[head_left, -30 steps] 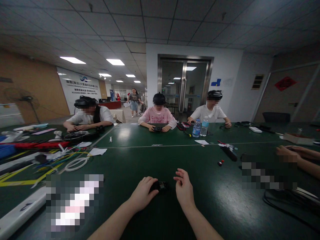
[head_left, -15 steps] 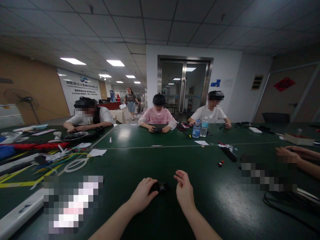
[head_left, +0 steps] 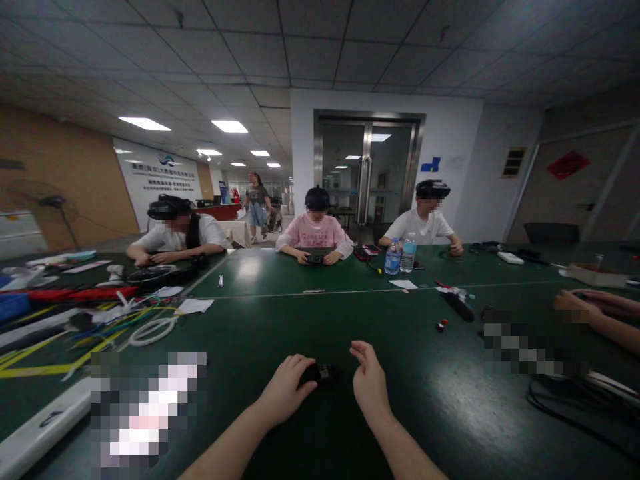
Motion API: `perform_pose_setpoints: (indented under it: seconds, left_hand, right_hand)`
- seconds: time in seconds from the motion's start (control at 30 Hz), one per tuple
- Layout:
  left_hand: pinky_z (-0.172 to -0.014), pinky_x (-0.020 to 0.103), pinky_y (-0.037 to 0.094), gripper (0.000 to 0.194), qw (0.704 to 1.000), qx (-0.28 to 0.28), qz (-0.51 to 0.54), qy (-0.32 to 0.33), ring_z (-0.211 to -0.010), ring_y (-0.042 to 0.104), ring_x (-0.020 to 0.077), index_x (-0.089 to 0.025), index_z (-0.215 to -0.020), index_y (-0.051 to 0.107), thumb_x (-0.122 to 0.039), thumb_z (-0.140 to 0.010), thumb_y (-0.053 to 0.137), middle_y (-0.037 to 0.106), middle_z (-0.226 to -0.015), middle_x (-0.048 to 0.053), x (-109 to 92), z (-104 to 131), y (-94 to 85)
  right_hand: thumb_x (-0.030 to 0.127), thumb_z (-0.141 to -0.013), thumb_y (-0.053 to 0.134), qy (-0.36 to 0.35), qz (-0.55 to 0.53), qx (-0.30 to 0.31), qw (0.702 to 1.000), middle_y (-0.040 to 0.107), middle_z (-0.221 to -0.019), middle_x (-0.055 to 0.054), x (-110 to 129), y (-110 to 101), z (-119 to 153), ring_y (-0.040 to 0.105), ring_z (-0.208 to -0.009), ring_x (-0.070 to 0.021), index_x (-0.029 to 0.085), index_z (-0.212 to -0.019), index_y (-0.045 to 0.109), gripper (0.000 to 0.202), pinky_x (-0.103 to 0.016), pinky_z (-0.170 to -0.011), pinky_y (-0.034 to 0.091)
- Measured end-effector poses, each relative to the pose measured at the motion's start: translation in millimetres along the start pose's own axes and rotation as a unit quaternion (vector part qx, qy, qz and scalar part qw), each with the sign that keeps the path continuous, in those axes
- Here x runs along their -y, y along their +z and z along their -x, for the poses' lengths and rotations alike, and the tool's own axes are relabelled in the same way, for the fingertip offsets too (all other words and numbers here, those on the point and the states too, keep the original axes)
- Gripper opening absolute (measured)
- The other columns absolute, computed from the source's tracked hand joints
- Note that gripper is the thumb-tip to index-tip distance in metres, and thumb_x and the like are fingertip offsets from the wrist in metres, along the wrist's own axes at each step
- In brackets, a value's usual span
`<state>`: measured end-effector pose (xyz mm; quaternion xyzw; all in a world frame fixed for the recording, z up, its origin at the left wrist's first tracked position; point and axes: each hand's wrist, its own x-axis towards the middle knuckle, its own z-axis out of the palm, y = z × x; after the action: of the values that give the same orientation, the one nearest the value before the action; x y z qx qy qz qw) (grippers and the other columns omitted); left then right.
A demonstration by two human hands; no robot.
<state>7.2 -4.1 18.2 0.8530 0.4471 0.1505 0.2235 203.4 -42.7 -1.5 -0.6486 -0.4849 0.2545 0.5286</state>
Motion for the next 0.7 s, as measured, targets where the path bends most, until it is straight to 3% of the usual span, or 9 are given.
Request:
perform_pose_setpoints:
  seconds: [0.23,0.37,0.5,0.7]
  left_hand:
    - [-0.098,0.034,0.036,0.041,1.0,-0.008,0.004,0.007,-0.113,0.045,0.0201,-0.024,-0.123,0.048,-0.036,-0.083,0.049,0.051,-0.122,0.003,3.2,-1.0,2.2]
    - [-0.096,0.033,0.037,0.041,1.0,-0.011,0.008,0.014,-0.112,0.046,0.0198,-0.024,-0.122,0.049,-0.036,-0.083,0.05,0.052,-0.121,0.004,5.8,-1.2,3.5]
    - [-0.096,0.033,0.036,0.04,1.0,-0.016,0.006,0.018,-0.112,0.045,0.0199,-0.023,-0.121,0.049,-0.036,-0.083,0.049,0.052,-0.12,0.004,7.1,-1.4,4.7]
    - [-0.096,0.033,0.037,0.04,1.0,-0.01,0.004,0.014,-0.111,0.046,0.0203,-0.024,-0.122,0.048,-0.035,-0.084,0.049,0.052,-0.12,0.004,7.6,-2.3,4.9]
  right_hand:
    - [0.021,-0.077,0.044,-0.057,0.038,0.004,0.998,0.06,-0.104,-0.005,11.8,0.9,3.6,0.058,-0.098,-0.0193,0.021,-0.103,0.056,0.028,-0.034,-0.084,0.046]
    - [0.037,-0.074,0.055,-0.062,0.12,0.083,0.987,0.06,-0.091,-0.003,25.8,2.5,11.6,0.057,-0.087,-0.0205,0.024,-0.084,0.062,0.018,-0.034,-0.076,0.046]
    - [0.027,-0.067,0.061,-0.064,0.168,0.141,0.973,0.06,-0.086,0.0,28.3,3.8,15.2,0.056,-0.084,-0.0201,0.025,-0.078,0.065,0.011,-0.036,-0.077,0.044]
    - [0.029,-0.068,0.061,-0.054,0.133,0.129,0.981,0.061,-0.088,0.0,22.1,5.5,13.1,0.056,-0.084,-0.0198,0.028,-0.083,0.066,0.015,-0.034,-0.074,0.045]
